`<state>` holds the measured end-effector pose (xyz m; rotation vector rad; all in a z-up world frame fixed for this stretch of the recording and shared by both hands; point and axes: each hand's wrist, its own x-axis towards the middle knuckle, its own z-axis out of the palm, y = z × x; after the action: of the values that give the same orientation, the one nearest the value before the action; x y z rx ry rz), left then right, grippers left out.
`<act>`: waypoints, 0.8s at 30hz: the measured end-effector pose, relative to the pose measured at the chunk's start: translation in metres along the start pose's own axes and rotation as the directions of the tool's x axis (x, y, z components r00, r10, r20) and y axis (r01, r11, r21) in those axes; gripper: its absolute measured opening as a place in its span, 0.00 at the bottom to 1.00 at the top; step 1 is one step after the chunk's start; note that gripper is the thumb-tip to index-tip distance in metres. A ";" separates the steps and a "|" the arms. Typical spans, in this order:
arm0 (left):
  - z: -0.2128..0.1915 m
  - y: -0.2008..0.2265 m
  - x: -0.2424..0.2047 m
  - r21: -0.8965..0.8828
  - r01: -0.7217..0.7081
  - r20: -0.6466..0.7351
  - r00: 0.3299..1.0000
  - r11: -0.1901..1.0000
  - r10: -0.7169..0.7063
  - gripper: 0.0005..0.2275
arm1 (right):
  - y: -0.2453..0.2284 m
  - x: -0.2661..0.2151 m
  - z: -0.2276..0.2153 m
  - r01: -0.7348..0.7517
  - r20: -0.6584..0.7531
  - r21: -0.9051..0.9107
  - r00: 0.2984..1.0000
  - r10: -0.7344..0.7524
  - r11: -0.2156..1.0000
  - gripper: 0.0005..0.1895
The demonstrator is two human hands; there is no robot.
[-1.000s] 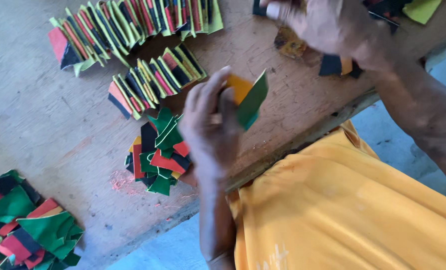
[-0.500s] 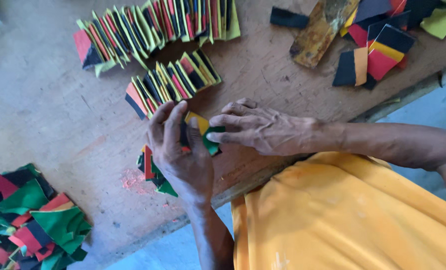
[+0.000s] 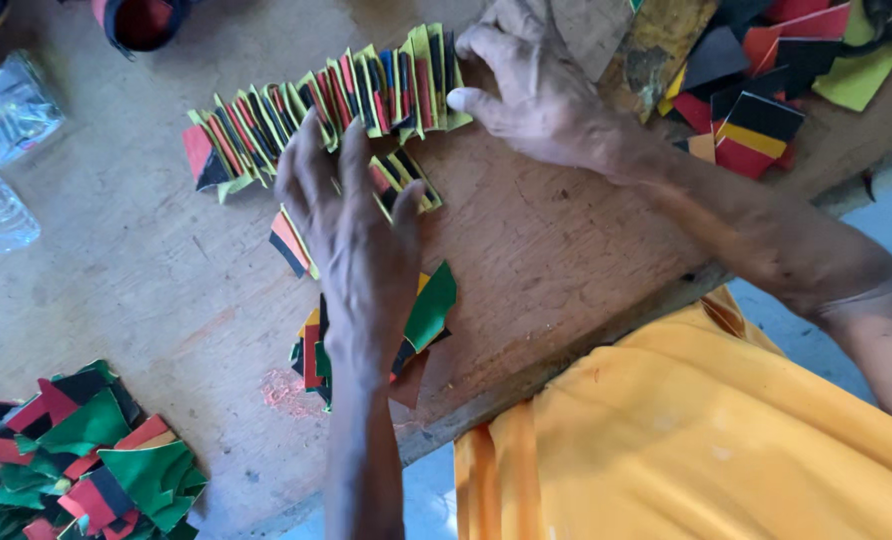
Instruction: The person repeatedly picks up small colored foam pieces, aligns them, and presses them together by hand. They place each assembled unit into a growing stack on the wooden workbench.
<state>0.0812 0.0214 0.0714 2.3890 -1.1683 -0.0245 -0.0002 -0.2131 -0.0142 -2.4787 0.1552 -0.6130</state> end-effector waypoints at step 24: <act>0.048 -0.011 0.075 0.176 -0.251 0.286 0.938 0.952 0.194 0.37 | 0.027 0.000 -0.061 0.071 0.146 -0.283 0.989 -0.030 0.956 0.07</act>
<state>0.1265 -0.0481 0.0383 2.4725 -1.6382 -0.1587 -0.0278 -0.2665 0.0150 -2.8055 0.1350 -0.4614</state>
